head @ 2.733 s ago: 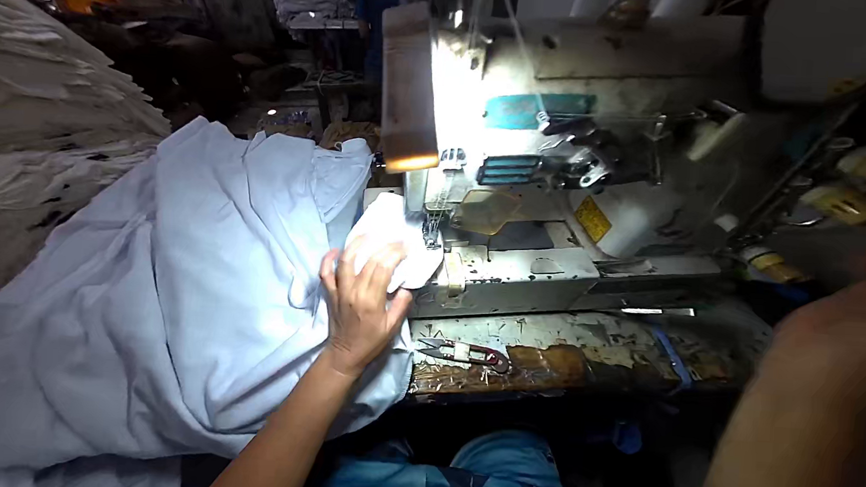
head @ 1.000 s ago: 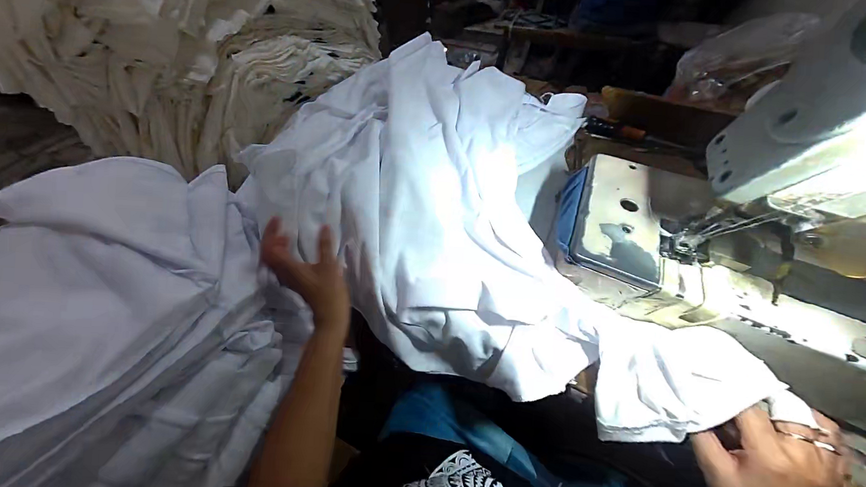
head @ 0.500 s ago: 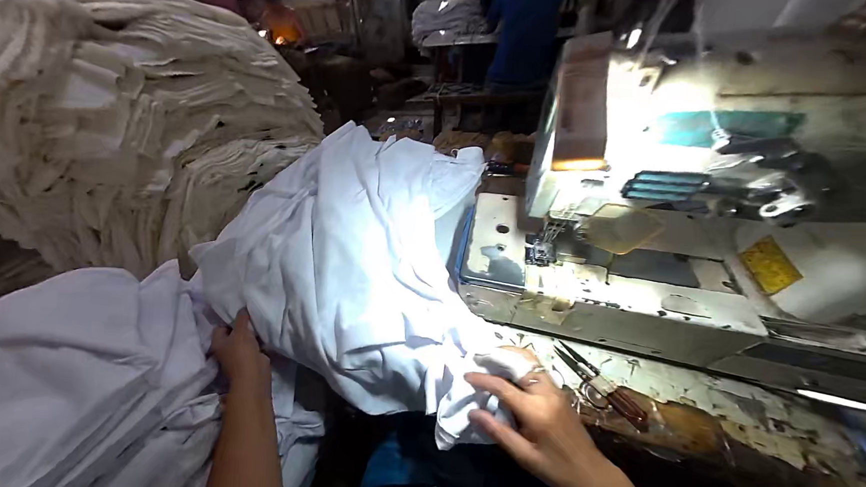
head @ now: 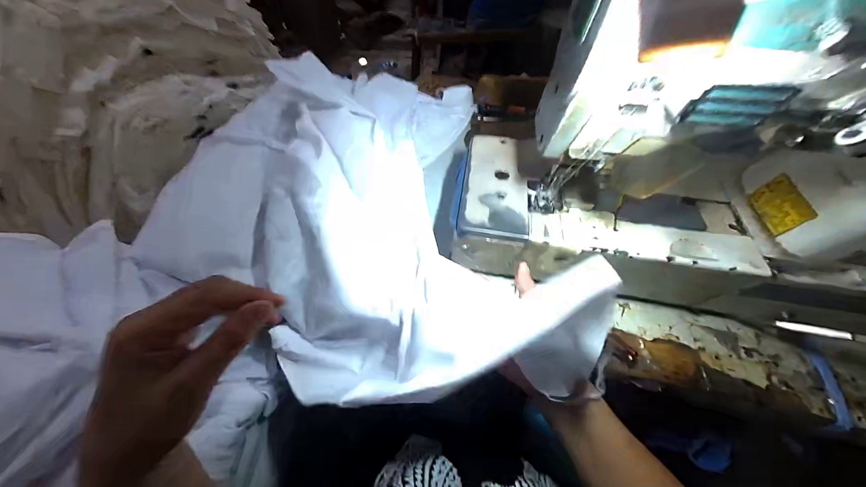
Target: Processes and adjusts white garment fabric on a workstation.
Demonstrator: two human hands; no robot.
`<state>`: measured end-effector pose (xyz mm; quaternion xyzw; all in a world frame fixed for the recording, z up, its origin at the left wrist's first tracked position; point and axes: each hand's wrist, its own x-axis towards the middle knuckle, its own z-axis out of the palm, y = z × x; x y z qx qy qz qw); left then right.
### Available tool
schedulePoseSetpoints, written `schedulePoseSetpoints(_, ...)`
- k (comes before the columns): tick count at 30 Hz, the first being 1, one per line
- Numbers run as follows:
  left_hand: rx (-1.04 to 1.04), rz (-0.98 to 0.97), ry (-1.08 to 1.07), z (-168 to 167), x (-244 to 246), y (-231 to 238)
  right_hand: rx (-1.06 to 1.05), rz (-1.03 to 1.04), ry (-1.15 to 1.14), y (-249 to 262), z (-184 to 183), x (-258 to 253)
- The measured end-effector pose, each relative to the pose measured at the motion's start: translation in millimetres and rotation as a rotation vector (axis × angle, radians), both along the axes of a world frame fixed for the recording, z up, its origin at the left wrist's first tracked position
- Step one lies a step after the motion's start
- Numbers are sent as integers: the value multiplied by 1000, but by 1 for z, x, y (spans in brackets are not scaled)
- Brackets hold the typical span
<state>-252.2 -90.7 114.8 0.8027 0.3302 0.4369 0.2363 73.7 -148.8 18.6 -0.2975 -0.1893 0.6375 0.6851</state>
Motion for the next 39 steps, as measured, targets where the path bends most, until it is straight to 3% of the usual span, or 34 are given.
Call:
schedulePoseSetpoints(2, -89, -66, -9, -19, 27, -3, -293, -140, -169, 2, 29, -8)
schedulePoseSetpoints(6, -132, -227, -12, -41, 87, -2, 115, 152, -96, -48, -21, 37)
schedulePoseSetpoints(8, -102, -297, 47, -50, 119, -5, 42, 190, -150, -72, -32, 49)
schedulePoseSetpoints(11, -16, -399, 373, -68, 165, -15, -219, 167, -288, -98, -32, 34)
schedulePoseSetpoints(14, -88, -437, 645, -78, 190, -24, -245, -7, -394, -106, -29, 26)
schedulePoseSetpoints(16, -92, -483, 566, -75, 198, -28, -154, -136, -493, -115, -25, 32)
schedulePoseSetpoints(20, -39, -462, 232, -73, 213, -27, -43, -186, -708, -130, -29, 51)
schedulePoseSetpoints(22, -75, -419, 93, -78, 212, -33, -13, -205, -641, -128, -32, 47)
schedulePoseSetpoints(26, -492, -465, -180, -86, 195, -77, 76, -190, -362, -118, -28, 26)
schedulePoseSetpoints(28, -537, -464, -183, -84, 191, -84, 92, -167, -351, -115, -26, 20)
schedulePoseSetpoints(34, -313, -428, 15, -78, 196, -75, 123, -257, -428, -114, -20, 13)
schedulePoseSetpoints(39, -339, -461, 92, -86, 196, -75, 95, -333, -503, -123, -35, 11)
